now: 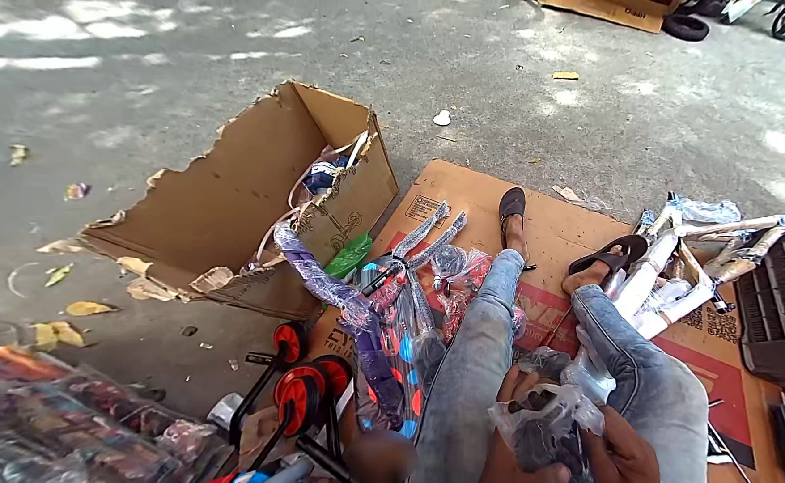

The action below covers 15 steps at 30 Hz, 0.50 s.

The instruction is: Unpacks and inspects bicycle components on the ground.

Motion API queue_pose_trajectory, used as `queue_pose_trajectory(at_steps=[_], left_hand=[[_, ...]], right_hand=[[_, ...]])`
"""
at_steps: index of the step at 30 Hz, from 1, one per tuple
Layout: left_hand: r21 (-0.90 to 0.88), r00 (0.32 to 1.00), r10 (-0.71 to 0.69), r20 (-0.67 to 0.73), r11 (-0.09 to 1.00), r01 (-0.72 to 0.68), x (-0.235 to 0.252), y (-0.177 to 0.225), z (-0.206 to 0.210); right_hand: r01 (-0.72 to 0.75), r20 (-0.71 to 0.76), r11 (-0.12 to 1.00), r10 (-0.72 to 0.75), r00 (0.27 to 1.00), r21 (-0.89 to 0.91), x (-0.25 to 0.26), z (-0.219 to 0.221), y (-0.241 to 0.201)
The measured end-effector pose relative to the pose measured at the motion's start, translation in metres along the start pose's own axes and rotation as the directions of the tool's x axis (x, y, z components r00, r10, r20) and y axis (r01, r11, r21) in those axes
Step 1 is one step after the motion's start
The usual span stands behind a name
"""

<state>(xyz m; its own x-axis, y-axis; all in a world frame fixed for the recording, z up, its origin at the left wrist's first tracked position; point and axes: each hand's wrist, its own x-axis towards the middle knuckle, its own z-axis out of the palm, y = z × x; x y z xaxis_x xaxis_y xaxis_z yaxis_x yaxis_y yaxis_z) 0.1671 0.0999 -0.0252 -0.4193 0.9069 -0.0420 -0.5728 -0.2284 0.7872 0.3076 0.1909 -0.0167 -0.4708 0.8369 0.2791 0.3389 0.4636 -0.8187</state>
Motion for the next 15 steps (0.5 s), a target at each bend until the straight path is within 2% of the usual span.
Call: queue_pose_trajectory(at_steps=[4, 7, 10, 15], left_hand=[[-0.004, 0.982, -0.083, -0.171, 0.996, 0.084, -0.019, 0.001, 0.012], [-0.023, 0.904, -0.275, -0.328, 0.959, 0.283, -0.02, 0.004, 0.019], [-0.092, 0.867, -0.378, -0.324, 0.925, 0.369, -0.018, 0.009, 0.02], [-0.05, 0.939, -0.253, -0.234, 0.967, 0.249, -0.021, 0.013, 0.026]], right_hand=[[0.08, 0.035, 0.983, -0.076, 0.997, -0.163, -0.002, -0.022, -0.011], [0.111, 0.09, 0.965, -0.092, 0.992, -0.235, -0.005, -0.033, -0.01], [0.077, 0.058, 0.969, -0.066, 0.996, -0.233, 0.003, -0.036, -0.003], [-0.06, -0.089, 0.989, 0.048, 0.995, -0.136, 0.017, -0.021, 0.014]])
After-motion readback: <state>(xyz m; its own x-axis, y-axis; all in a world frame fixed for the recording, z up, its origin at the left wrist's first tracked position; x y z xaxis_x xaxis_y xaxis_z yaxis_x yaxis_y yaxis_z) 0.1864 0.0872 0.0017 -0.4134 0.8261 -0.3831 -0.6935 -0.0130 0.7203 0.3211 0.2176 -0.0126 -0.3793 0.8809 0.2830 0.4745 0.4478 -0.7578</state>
